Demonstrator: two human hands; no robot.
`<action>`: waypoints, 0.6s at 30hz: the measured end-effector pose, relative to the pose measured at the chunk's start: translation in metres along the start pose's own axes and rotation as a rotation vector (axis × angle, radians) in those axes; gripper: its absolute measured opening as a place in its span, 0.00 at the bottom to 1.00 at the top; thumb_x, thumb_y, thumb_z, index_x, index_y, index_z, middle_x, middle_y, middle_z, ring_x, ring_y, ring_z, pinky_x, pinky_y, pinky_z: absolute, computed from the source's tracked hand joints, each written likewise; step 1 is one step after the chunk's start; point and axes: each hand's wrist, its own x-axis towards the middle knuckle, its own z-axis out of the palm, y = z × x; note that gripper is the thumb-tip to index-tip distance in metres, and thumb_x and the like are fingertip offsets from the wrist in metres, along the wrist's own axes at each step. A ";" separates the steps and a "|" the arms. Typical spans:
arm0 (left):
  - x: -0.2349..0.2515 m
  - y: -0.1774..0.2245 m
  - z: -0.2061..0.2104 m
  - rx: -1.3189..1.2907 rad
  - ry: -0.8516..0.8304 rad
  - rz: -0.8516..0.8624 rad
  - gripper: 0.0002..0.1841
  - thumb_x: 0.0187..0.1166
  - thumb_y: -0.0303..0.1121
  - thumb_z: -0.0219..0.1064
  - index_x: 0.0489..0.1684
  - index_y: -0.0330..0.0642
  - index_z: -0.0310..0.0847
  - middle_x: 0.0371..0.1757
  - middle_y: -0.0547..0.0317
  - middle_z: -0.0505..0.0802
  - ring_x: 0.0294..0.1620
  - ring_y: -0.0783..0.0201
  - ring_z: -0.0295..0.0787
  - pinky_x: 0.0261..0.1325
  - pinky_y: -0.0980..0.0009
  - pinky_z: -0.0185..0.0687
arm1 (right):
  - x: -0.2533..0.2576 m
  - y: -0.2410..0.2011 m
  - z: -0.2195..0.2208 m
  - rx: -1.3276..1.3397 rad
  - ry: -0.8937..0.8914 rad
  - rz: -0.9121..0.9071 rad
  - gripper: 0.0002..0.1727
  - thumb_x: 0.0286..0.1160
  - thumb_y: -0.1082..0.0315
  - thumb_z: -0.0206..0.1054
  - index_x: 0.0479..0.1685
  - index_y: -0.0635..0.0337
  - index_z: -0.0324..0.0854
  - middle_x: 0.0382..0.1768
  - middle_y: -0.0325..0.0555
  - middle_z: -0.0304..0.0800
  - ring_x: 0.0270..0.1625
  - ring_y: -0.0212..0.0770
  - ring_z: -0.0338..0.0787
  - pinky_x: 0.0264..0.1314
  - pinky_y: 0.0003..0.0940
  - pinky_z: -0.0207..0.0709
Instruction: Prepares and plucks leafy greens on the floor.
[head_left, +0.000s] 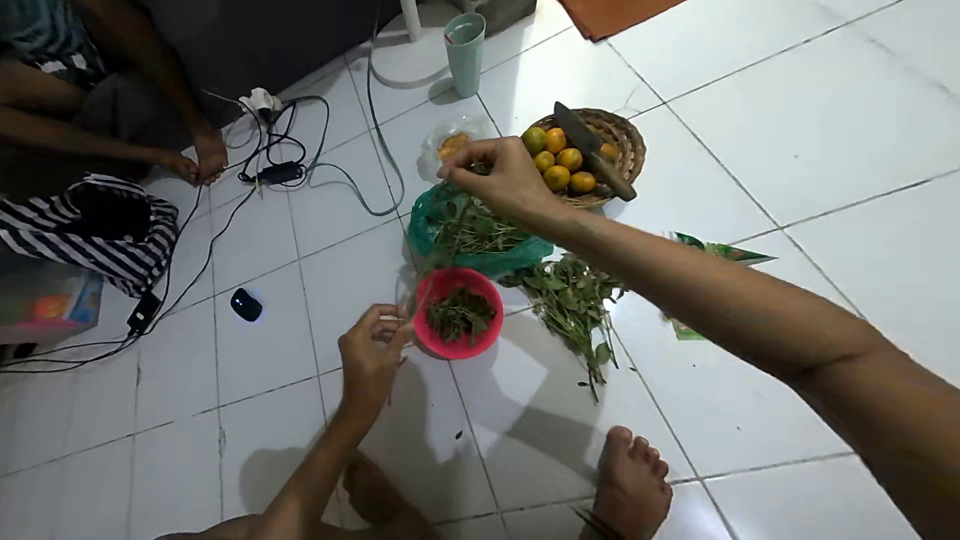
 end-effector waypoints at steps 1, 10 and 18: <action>0.005 0.001 -0.006 -0.008 0.039 -0.012 0.12 0.73 0.21 0.71 0.51 0.24 0.82 0.33 0.56 0.94 0.30 0.78 0.89 0.39 0.81 0.85 | 0.001 -0.001 -0.004 0.078 -0.040 0.122 0.07 0.82 0.71 0.65 0.42 0.63 0.88 0.36 0.38 0.87 0.35 0.23 0.80 0.41 0.22 0.74; 0.011 -0.008 -0.014 -0.078 0.143 -0.155 0.20 0.72 0.20 0.73 0.62 0.25 0.76 0.31 0.64 0.94 0.31 0.80 0.91 0.40 0.82 0.86 | -0.061 0.065 0.070 -0.093 -0.703 0.573 0.18 0.90 0.68 0.57 0.63 0.76 0.82 0.57 0.67 0.86 0.58 0.54 0.84 0.66 0.52 0.73; 0.005 -0.007 -0.012 -0.159 0.060 -0.111 0.11 0.73 0.20 0.71 0.50 0.28 0.82 0.31 0.66 0.94 0.32 0.80 0.91 0.42 0.82 0.87 | -0.057 0.025 0.050 0.259 -0.633 0.458 0.20 0.90 0.65 0.60 0.72 0.68 0.75 0.52 0.50 0.88 0.43 0.32 0.86 0.50 0.29 0.81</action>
